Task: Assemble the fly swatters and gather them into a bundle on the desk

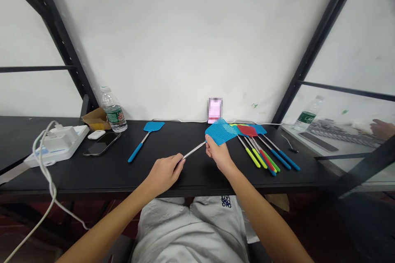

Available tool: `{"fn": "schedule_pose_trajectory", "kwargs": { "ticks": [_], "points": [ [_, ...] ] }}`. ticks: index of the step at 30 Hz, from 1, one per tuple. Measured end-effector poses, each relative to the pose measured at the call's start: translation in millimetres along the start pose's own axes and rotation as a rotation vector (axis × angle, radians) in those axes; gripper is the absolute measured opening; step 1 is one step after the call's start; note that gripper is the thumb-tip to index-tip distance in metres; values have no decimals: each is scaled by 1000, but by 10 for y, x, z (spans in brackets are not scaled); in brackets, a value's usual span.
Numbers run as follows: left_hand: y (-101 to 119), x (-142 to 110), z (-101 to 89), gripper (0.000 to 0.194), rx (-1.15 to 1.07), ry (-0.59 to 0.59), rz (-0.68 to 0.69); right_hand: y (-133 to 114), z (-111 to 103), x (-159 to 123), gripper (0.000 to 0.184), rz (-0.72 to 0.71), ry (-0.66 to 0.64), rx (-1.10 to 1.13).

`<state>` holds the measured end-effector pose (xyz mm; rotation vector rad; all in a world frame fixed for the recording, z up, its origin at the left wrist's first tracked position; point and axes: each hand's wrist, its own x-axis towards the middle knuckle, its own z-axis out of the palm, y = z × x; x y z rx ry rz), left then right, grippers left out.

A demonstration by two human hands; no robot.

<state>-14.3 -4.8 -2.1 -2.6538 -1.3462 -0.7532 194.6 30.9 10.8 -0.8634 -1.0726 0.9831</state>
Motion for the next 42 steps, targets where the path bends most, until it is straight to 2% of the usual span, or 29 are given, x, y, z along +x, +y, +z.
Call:
{"fn": "schedule_pose_trajectory", "kwargs": {
  "ticks": [15,26,42],
  "points": [
    [-18,21,6,25,-120,9,13,-32,-8,0,34,-26,9,24],
    [-10,35,-35,28,-169,-13,-15,-146,20,-18,37,-28,20,85],
    [-7,42,-49,28,-215,-21,-35,-109,-8,40,38,-47,87,136]
  ]
}}
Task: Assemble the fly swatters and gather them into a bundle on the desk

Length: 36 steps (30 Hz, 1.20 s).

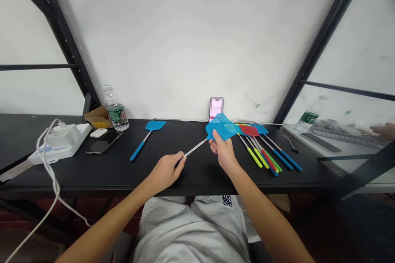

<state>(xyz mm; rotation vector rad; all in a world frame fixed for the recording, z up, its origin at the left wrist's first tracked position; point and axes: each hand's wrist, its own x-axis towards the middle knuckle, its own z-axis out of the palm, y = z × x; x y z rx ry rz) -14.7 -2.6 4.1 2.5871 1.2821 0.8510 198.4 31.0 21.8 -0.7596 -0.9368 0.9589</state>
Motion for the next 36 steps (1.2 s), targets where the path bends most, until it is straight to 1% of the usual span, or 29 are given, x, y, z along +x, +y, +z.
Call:
{"fn": "schedule_pose_trajectory", "kwargs": {
  "ticks": [2,6,8,10,13,17,21,29,36],
  "points": [
    [-20,-3,1,29,3,5,-3,-50,-72,71,39,1,67,21],
    [-63,-2,-6,30,15,23,-22,-180,-289,243,40,30,264,77],
    [-70,-2,-9,30,33,30,-33,-208,-351,279,37,69,292,96],
    [-65,-4,-9,30,52,35,-37,-198,-348,264,33,114,249,97],
    [-41,-8,-7,29,76,32,-40,-149,-267,188,30,159,138,64],
    [-13,-8,-4,28,120,13,-48,-101,-184,106,30,175,27,-32],
    [-6,-4,-4,28,144,4,-56,-85,-177,79,29,188,-43,-100],
    [16,-9,-15,30,142,1,-58,-74,-172,62,29,203,-98,-115],
    [4,-12,-10,30,155,-8,-49,-71,-162,51,30,190,-110,-132]
  ]
}}
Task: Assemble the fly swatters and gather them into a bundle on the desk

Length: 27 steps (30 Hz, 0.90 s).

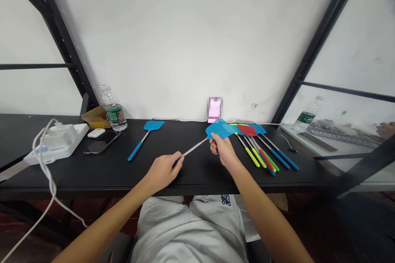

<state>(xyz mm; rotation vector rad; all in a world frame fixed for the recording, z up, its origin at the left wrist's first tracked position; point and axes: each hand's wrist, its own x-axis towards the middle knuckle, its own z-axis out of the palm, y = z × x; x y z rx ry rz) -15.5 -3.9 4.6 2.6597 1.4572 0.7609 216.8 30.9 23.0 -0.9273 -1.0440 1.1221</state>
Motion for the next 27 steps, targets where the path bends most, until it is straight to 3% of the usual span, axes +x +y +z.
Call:
{"fn": "schedule_pose_trajectory", "kwargs": {
  "ticks": [27],
  "points": [
    [-7,4,12,30,14,-12,-13,-6,9,-6,29,8,-15,-1]
  ]
}}
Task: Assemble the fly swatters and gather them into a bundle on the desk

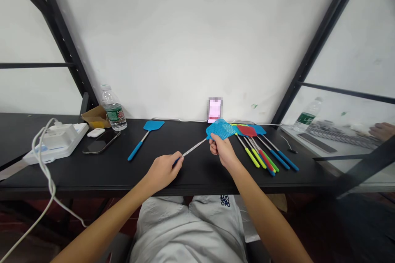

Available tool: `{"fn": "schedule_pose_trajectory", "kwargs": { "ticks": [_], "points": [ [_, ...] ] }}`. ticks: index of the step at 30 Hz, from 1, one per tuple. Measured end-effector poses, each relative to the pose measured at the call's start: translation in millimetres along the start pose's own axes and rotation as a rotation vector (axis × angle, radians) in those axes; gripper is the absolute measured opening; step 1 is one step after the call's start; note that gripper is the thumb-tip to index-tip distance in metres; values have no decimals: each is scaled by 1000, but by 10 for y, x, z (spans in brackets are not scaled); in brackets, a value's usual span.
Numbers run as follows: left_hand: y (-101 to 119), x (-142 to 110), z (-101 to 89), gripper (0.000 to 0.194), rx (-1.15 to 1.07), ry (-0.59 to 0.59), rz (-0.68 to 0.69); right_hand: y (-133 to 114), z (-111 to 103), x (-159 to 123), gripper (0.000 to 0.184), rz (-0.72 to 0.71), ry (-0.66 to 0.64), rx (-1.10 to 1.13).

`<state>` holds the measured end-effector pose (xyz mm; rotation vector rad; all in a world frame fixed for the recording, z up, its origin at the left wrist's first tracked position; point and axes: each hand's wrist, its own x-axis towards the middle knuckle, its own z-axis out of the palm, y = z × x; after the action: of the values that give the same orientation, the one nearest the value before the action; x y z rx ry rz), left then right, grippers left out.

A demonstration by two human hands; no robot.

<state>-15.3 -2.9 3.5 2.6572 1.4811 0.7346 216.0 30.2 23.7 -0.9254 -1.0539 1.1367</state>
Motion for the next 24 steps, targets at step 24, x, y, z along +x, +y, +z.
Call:
{"fn": "schedule_pose_trajectory", "kwargs": {
  "ticks": [24],
  "points": [
    [-44,-9,37,28,-26,47,54,-29,42,-46,31,-19,-113,51]
  ]
}}
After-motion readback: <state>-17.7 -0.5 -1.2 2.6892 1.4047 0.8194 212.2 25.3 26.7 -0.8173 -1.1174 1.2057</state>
